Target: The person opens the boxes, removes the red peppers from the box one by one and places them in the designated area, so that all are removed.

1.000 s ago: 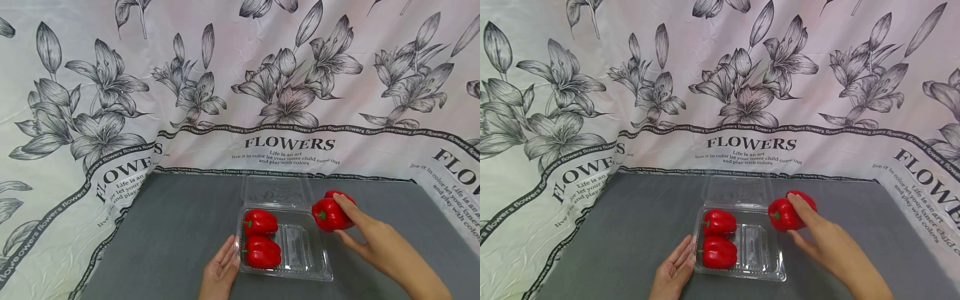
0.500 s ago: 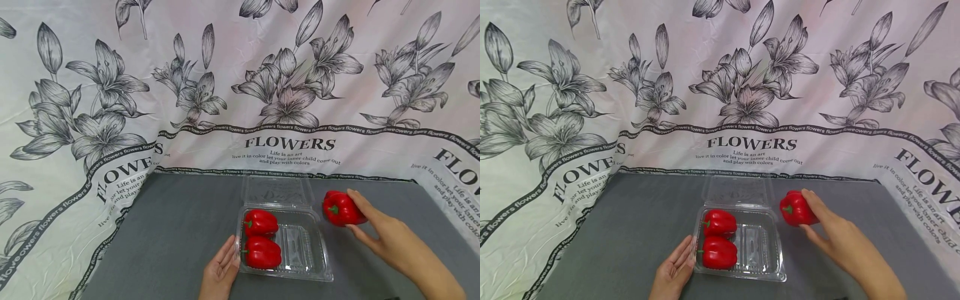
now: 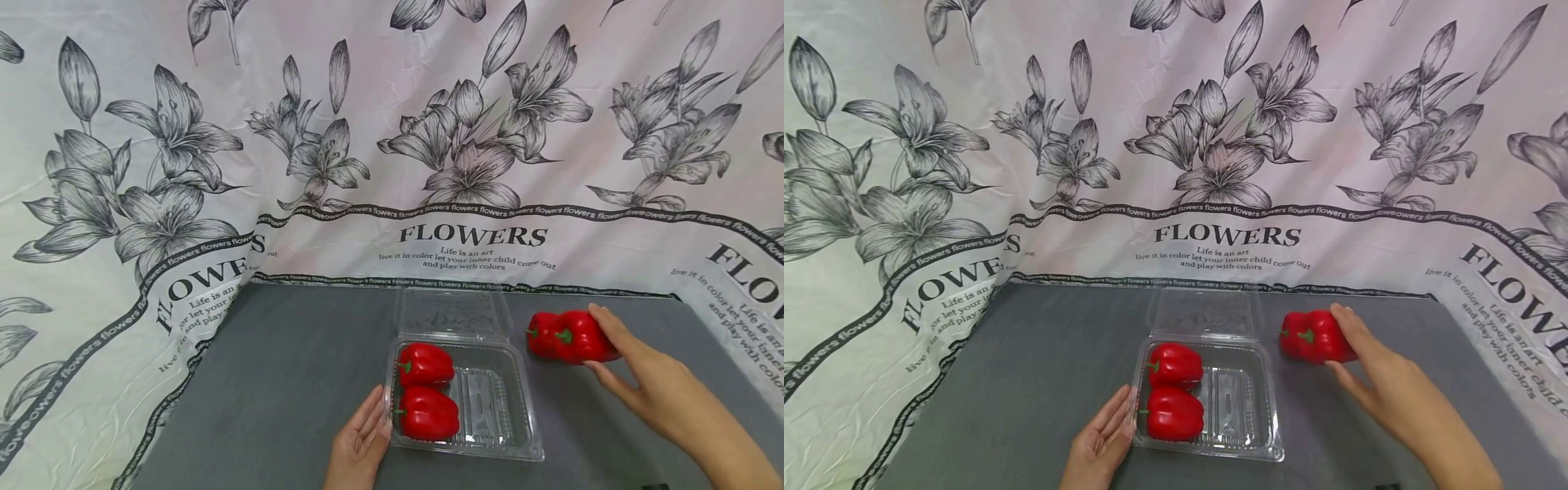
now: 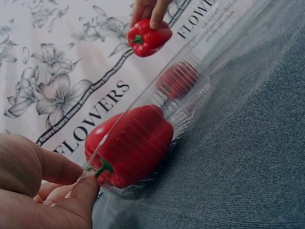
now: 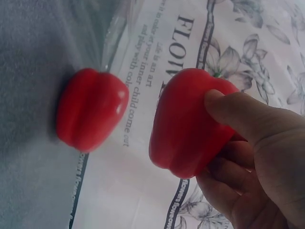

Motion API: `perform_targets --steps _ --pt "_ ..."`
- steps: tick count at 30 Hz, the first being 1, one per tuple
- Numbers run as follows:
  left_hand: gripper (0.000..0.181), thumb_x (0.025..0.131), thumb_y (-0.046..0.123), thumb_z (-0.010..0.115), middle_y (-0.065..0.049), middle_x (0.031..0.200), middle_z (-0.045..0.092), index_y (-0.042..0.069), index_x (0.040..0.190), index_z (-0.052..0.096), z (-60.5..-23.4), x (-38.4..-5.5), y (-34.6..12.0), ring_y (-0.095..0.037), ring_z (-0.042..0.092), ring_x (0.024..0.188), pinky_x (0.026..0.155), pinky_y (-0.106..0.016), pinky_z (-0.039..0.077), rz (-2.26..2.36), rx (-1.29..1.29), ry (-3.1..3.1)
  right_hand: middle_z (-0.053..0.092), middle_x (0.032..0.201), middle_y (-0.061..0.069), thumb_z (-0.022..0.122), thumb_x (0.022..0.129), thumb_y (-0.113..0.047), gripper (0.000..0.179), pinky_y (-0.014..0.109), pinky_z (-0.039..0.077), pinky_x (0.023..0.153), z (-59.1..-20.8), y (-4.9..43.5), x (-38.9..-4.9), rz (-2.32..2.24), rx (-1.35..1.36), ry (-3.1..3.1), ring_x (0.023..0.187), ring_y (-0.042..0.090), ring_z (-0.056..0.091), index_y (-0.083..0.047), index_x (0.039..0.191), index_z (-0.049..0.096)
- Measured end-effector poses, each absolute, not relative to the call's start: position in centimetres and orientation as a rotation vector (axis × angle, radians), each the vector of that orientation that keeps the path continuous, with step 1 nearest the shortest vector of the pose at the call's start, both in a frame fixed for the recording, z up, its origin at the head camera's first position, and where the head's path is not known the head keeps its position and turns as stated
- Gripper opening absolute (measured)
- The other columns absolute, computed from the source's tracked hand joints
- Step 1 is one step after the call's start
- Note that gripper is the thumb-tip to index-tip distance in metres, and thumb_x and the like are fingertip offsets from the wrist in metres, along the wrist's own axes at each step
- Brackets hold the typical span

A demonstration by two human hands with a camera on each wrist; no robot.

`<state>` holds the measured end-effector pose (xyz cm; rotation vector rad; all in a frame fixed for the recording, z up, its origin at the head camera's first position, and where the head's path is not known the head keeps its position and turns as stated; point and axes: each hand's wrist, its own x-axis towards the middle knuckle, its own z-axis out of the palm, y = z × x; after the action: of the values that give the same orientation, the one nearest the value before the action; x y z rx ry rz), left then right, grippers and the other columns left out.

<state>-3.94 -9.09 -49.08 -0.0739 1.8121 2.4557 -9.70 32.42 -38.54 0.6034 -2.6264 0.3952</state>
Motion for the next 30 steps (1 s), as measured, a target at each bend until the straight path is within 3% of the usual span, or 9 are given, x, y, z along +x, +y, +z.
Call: perform_targets --steps 6,11,15,22,30 --pt "0.064 0.102 0.004 0.067 -0.028 0.162 0.042 -0.009 0.158 0.038 -49.2 -3.9 -9.1 -0.019 0.047 0.145 0.109 -0.016 0.043 2.456 -0.061 1.831 0.063 0.135 0.035 0.092 0.075 -0.002 0.112 0.065 0.059 0.065 -38.5 33.4 -9.8 0.38 0.54 -2.661 0.082 0.046 0.074 -0.017 0.167 0.031" --pt "0.064 0.102 0.004 0.067 -0.028 0.161 0.042 -0.009 0.158 0.039 -49.3 -3.9 -9.2 -0.016 0.049 0.143 0.109 -0.015 0.043 2.451 -0.045 1.852 0.063 0.133 0.036 0.089 0.084 -0.011 0.101 0.068 0.057 0.067 -39.0 34.2 -10.0 0.393 0.536 -2.638 0.085 0.05 0.073 -0.016 0.167 0.033" --pt "0.064 0.102 0.004 0.068 -0.027 0.161 0.042 -0.009 0.158 0.039 -49.3 -3.9 -9.2 -0.011 0.051 0.14 0.109 -0.015 0.043 2.451 -0.04 1.856 0.06 0.141 0.034 0.088 0.087 -0.015 0.096 0.068 0.056 0.069 -39.2 34.7 -10.1 0.387 0.548 -2.609 0.087 0.052 0.073 -0.015 0.167 0.034" --pt "0.064 0.102 0.003 0.067 -0.029 0.161 0.041 -0.01 0.158 0.038 -49.2 -3.9 -9.3 -0.006 0.052 0.139 0.109 -0.014 0.043 2.454 -0.025 1.857 0.055 0.147 0.034 0.09 0.082 -0.009 0.104 0.069 0.056 0.07 -39.4 35.5 -10.2 0.374 0.529 -2.642 0.091 0.054 0.071 -0.015 0.168 0.031" --pt "0.064 0.103 0.003 0.067 -0.028 0.162 0.041 -0.01 0.158 0.037 -49.2 -3.9 -9.3 -0.004 0.052 0.138 0.109 -0.014 0.042 2.447 -0.019 1.846 0.065 0.126 0.038 0.091 0.076 -0.002 0.108 0.071 0.056 0.072 -39.9 36.5 -10.4 0.375 0.483 -2.671 0.092 0.054 0.07 -0.013 0.167 0.032"
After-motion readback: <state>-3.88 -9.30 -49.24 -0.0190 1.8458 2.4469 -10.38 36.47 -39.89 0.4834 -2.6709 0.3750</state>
